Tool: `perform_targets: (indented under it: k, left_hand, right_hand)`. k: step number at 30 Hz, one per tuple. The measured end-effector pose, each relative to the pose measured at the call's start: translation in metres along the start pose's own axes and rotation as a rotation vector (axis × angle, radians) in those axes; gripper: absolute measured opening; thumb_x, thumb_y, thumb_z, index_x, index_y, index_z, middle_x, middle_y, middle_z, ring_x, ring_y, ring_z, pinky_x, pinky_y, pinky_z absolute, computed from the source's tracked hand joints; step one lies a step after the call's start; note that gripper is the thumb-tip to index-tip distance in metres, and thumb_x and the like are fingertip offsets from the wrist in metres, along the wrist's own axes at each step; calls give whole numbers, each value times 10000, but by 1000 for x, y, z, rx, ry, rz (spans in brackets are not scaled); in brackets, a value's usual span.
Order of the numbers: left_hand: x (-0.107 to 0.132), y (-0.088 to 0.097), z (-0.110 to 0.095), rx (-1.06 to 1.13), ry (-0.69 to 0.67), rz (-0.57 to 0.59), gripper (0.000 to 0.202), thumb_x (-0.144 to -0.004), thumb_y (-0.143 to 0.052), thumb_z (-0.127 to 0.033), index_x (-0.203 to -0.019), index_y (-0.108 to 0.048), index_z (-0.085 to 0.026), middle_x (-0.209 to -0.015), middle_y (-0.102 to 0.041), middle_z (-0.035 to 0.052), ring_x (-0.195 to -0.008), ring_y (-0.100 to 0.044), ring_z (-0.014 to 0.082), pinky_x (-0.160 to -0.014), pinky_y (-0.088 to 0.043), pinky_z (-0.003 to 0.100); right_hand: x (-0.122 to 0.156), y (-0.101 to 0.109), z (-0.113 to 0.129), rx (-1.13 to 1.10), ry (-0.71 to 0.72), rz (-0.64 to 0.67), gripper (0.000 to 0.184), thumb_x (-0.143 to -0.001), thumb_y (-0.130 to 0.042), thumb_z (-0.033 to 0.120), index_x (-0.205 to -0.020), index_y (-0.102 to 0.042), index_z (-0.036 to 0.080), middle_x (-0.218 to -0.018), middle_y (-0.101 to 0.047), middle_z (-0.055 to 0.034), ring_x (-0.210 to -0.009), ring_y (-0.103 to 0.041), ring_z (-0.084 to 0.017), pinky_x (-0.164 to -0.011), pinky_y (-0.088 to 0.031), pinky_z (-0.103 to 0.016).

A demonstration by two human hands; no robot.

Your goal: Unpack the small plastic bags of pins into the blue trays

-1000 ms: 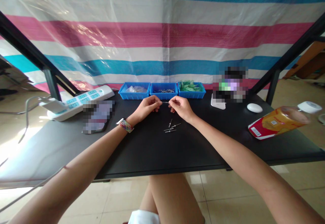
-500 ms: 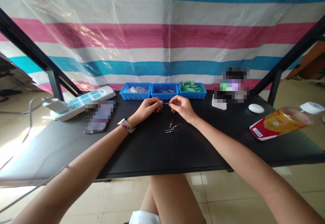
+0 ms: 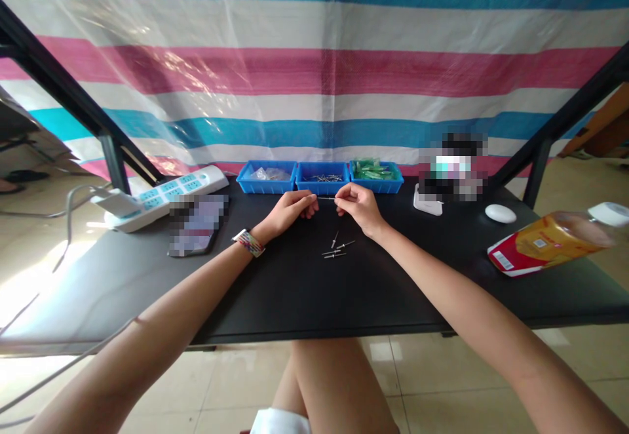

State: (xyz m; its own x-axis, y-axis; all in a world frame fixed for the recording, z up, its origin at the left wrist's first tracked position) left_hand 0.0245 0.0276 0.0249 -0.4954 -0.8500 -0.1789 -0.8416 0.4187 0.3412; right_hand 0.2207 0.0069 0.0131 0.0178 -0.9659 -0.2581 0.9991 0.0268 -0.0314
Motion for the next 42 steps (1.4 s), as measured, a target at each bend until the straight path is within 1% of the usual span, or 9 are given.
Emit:
perform_targets:
  k: [9, 15, 19, 22, 24, 28, 33, 37, 42]
  left_hand:
    - [3, -7, -8, 27, -30, 105, 268, -833, -689, -412, -753, -697, -157, -764, -701, 48, -672, -619, 153, -672, -512, 276]
    - [2, -7, -7, 20, -46, 116, 236, -840, -666, -380, -753, -692, -163, -751, -694, 37, -669, -622, 149, -669, -517, 272]
    - [1, -6, -3, 8, -42, 91, 230, -849, -663, -378, -782, -705, -162, -751, -689, 33, -671, -623, 149, -663, -518, 270]
    - [1, -4, 0, -5, -45, 62, 236, -865, -654, -380, -808, -716, -159, -764, -689, 34, -679, -630, 148, -662, -517, 265]
    - [0, -3, 2, -15, -46, 41, 239, -872, -650, -384, -812, -711, -160, -774, -691, 36, -679, -638, 149, -658, -517, 264]
    - [-1, -2, 5, -20, -51, 15, 238, -881, -649, -391, -825, -695, -164, -761, -678, 27, -651, -638, 145, -631, -509, 256]
    - [-1, -1, 6, 0, -55, -5, 260, -890, -662, -416, -833, -682, -163, -789, -689, 30, -645, -640, 138, -626, -513, 253]
    - [-1, 0, 5, -23, -50, -9, 267, -896, -658, -423, -829, -681, -165, -784, -690, 32, -639, -635, 138, -614, -509, 249]
    - [-2, 0, 6, -26, -38, -8, 265, -879, -652, -421, -841, -681, -160, -793, -692, 36, -637, -641, 141, -604, -508, 250]
  right_hand:
    - [-10, 16, -2, -137, -6, -307, 343, -686, -889, 435, -864, -743, 181, -722, -738, -22, -612, -721, -175, -565, -592, -286]
    - [-10, 8, -7, -73, -30, -121, 266, -779, -797, 403, -933, -757, 191, -1014, -812, -80, -708, -758, -179, -640, -624, -309]
    - [-5, 3, 0, 359, 175, 5, 116, -849, -720, 249, -944, -769, 203, -950, -770, -46, -659, -665, -145, -657, -571, -303]
    - [4, -11, 5, 707, 364, 207, 222, -883, -720, 156, -1079, -800, 220, -1085, -745, -74, -846, -671, -194, -840, -572, -368]
    - [10, -20, 7, 878, 465, 306, 190, -932, -704, 144, -1076, -805, 215, -1101, -732, -99, -989, -653, -244, -946, -544, -413]
    - [13, -26, 9, 1001, 505, 327, 173, -966, -649, 92, -981, -780, 204, -984, -706, -86, -987, -616, -247, -921, -520, -382]
    - [15, -25, 12, 1091, 491, 365, 329, -924, -645, 53, -1177, -785, 212, -973, -641, -74, -972, -616, -239, -858, -507, -347]
    - [13, -21, 11, 985, 429, 338, 243, -938, -636, 79, -1029, -827, 200, -969, -643, -68, -852, -629, -192, -820, -512, -324]
    - [0, -8, 0, 514, 217, 157, 214, -881, -634, 106, -937, -818, 200, -912, -761, -46, -781, -706, -171, -801, -574, -314]
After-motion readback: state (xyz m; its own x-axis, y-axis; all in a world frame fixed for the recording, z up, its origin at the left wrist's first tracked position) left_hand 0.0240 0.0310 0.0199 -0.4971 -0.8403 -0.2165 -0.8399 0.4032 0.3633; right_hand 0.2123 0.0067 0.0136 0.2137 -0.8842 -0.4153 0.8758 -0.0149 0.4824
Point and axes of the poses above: each hand's wrist, its own x-axis away from the middle knuckle, its own y-axis out of the back of the hand, z = x × y, the point moved 5 cm from there along -x, towards the middle knuckle
